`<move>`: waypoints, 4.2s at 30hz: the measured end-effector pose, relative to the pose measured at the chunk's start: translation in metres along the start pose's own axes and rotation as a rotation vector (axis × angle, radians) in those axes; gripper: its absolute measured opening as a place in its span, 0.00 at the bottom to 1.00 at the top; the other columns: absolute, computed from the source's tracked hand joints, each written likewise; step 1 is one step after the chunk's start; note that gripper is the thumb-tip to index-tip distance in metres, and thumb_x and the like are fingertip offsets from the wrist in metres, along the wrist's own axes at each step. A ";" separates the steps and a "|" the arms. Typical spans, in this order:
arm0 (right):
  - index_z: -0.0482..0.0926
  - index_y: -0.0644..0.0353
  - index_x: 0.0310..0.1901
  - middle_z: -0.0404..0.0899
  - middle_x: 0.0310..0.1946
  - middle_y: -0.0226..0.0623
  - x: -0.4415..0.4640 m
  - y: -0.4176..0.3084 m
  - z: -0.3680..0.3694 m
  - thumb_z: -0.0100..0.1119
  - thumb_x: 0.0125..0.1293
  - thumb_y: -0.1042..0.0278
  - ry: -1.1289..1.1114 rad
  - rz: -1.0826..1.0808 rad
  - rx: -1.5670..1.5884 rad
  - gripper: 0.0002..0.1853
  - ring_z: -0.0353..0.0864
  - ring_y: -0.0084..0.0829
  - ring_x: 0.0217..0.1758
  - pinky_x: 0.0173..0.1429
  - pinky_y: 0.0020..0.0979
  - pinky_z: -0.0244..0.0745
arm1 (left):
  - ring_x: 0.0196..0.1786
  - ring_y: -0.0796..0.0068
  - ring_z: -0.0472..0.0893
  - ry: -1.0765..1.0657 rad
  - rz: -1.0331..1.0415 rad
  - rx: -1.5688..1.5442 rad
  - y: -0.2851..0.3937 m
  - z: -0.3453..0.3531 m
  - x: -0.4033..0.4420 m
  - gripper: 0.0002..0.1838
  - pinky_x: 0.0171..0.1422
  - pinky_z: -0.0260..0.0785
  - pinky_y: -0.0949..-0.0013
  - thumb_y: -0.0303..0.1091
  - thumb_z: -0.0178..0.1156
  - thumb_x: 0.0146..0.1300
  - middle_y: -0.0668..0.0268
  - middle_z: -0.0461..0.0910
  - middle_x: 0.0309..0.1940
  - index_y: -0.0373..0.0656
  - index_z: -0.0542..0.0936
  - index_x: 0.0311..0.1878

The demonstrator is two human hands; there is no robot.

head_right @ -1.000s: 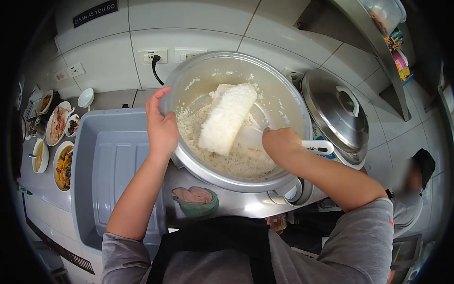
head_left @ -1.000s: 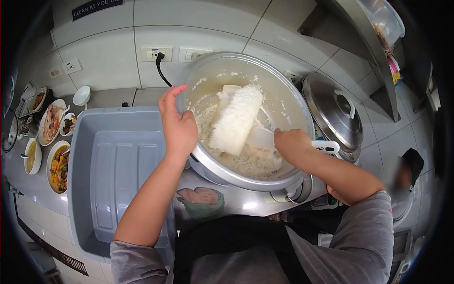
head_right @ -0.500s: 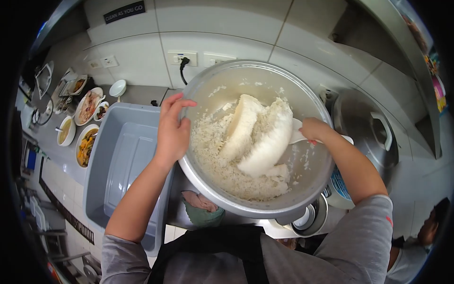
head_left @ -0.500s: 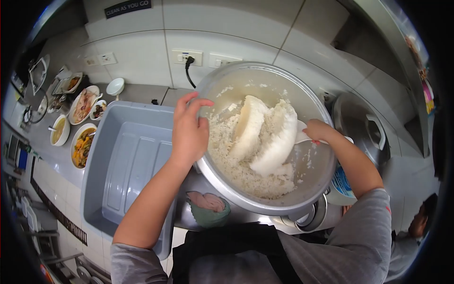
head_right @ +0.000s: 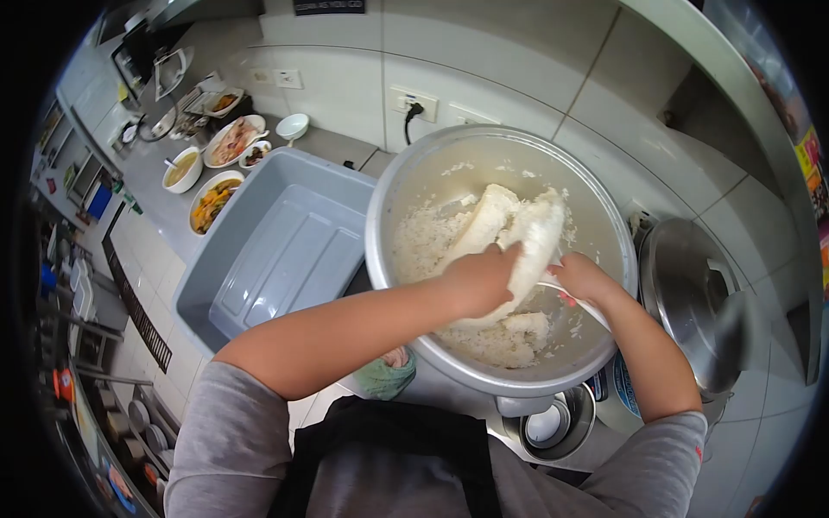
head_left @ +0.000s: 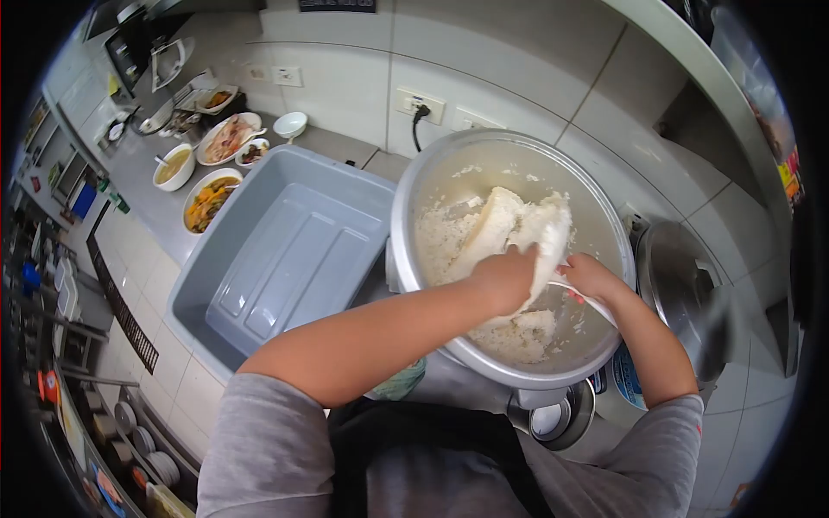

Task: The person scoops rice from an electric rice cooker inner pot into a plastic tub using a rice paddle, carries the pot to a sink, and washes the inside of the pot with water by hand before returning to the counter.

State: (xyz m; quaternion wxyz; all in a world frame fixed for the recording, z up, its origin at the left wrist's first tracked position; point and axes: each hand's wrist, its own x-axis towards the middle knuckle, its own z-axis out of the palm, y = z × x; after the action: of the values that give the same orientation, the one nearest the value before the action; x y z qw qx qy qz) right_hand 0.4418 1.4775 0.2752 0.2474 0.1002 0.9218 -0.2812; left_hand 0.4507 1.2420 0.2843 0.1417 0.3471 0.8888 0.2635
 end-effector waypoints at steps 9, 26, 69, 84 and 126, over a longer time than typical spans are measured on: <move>0.76 0.73 0.35 0.73 0.16 0.35 -0.079 -0.063 -0.034 0.48 0.70 0.66 0.240 -0.053 0.087 0.15 0.69 0.25 0.12 0.15 0.28 0.64 | 0.44 0.53 0.82 0.253 0.164 0.137 0.031 -0.065 -0.042 0.38 0.44 0.75 0.58 0.27 0.59 0.54 0.49 0.73 0.48 0.39 0.59 0.69; 0.77 0.67 0.49 0.79 0.30 0.43 -0.031 -0.365 0.203 0.44 0.66 0.69 -0.286 -0.279 -0.075 0.16 0.78 0.28 0.22 0.21 0.30 0.75 | 0.55 0.52 0.76 0.324 -0.119 0.115 -0.231 -0.128 -0.309 0.35 0.55 0.71 0.56 0.35 0.63 0.55 0.53 0.74 0.55 0.47 0.64 0.67; 0.83 0.50 0.41 0.82 0.34 0.37 0.111 -0.060 -0.049 0.54 0.62 0.42 0.344 -0.142 -0.961 0.20 0.82 0.40 0.43 0.44 0.41 0.75 | 0.73 0.57 0.56 0.620 -0.054 -0.463 -0.165 -0.043 -0.142 0.34 0.74 0.49 0.62 0.23 0.58 0.61 0.50 0.55 0.71 0.44 0.60 0.70; 0.82 0.50 0.39 0.82 0.29 0.37 0.127 -0.085 -0.019 0.54 0.62 0.42 0.165 -0.374 -0.993 0.20 0.82 0.40 0.36 0.40 0.41 0.74 | 0.69 0.67 0.62 0.646 -0.168 -1.129 -0.095 -0.048 -0.083 0.36 0.72 0.52 0.68 0.12 0.43 0.57 0.56 0.60 0.68 0.42 0.57 0.72; 0.82 0.53 0.33 0.82 0.26 0.38 0.053 -0.066 0.015 0.45 0.69 0.44 0.238 -0.211 -1.049 0.22 0.83 0.41 0.33 0.38 0.41 0.76 | 0.67 0.66 0.65 0.675 -0.137 -1.218 -0.102 -0.041 -0.083 0.35 0.71 0.53 0.68 0.12 0.40 0.53 0.54 0.65 0.63 0.41 0.60 0.68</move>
State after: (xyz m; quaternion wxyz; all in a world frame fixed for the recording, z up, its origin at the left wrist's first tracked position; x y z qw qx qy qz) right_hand 0.3812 1.4176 0.2686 0.1288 -0.0985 0.9650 0.2063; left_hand 0.4372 1.1064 0.2662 0.0434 0.0484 0.5983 0.7986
